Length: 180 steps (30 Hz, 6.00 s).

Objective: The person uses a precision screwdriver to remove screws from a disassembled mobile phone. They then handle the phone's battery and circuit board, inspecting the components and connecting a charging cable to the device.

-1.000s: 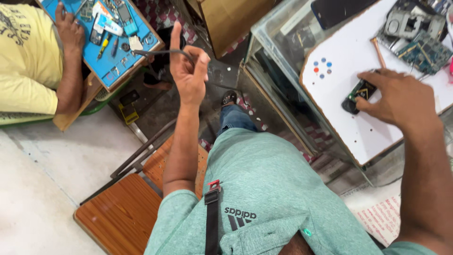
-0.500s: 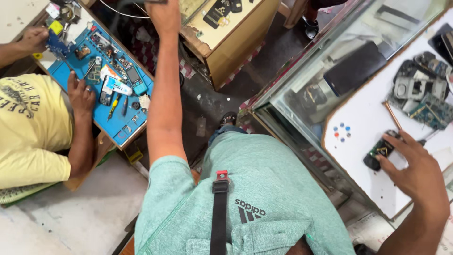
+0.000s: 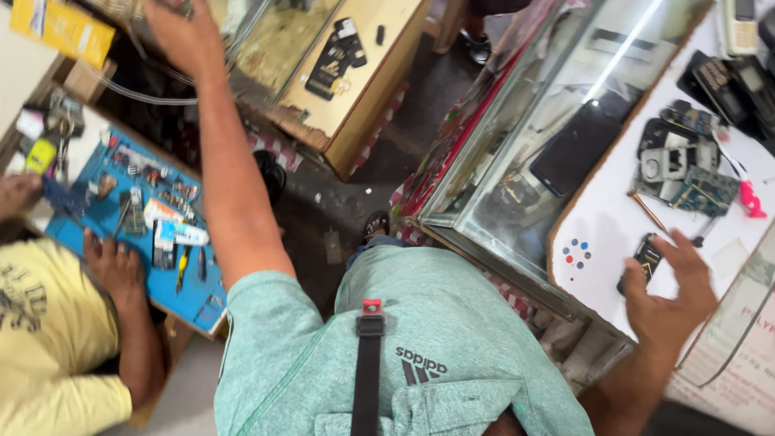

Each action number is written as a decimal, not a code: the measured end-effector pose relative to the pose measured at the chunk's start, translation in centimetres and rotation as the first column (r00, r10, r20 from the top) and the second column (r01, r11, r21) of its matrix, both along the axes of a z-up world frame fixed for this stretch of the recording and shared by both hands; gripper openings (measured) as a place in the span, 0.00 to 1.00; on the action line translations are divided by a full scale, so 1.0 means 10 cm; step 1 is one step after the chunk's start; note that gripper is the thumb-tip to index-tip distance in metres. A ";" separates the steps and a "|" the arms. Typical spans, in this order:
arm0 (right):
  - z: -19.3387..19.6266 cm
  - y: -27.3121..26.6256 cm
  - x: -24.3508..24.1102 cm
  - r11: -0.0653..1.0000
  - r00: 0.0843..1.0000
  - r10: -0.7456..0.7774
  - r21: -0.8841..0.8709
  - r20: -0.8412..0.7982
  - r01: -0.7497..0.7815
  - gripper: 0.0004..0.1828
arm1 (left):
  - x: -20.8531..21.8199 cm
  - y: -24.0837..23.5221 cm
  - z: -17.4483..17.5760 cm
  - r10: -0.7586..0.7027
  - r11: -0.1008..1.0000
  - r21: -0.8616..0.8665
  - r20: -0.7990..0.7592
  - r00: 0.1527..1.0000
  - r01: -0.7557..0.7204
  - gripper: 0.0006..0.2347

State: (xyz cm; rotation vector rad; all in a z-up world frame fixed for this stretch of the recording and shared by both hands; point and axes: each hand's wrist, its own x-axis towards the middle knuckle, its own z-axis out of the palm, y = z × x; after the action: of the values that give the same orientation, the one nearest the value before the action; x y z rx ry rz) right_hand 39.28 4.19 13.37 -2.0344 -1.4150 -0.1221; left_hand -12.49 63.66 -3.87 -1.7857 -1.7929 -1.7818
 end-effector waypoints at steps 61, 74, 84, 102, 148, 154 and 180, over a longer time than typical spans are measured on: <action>-0.23 1.10 -0.94 0.993 0.898 0.068 -0.058 -0.434 -0.103 0.20 | -0.36 0.11 0.40 -0.293 0.891 -0.337 0.089 0.952 0.305 0.07; -0.23 1.13 -0.99 0.990 0.909 0.105 -0.048 -0.403 -0.136 0.18 | 0.02 -1.20 1.00 -0.459 0.769 -0.272 0.396 0.796 0.579 0.08; -0.07 1.02 -1.27 0.824 0.704 0.566 0.270 -0.429 -0.497 0.19 | 1.32 -3.42 1.65 -0.751 0.299 -0.290 0.516 0.412 0.909 0.08; -0.45 -0.17 -1.04 0.605 0.253 0.672 0.319 -0.696 -0.729 0.19 | 2.02 -5.64 1.12 -0.375 0.066 -0.377 0.848 0.373 0.924 0.07; -0.61 0.78 -1.56 0.832 -0.674 0.067 0.414 -0.735 -0.369 0.05 | 0.80 -5.50 0.66 -0.557 -0.211 -0.650 0.693 0.457 0.730 0.28; -0.56 0.91 -1.59 0.813 -0.693 0.116 0.468 -0.712 -0.345 0.06 | 1.07 -5.19 1.02 -0.643 0.003 -0.560 0.634 0.430 0.829 0.25; 0.56 0.78 -0.55 0.468 -0.780 0.548 0.884 -0.303 -0.015 0.05 | -0.14 -5.60 -0.82 -0.347 -0.029 -0.997 0.074 0.935 0.068 0.13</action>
State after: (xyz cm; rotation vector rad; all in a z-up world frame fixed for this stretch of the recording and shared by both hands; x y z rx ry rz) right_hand 33.80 12.00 18.93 0.1265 -0.5951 1.5314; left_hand -13.86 7.68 -12.08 -2.4615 -3.1444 0.2772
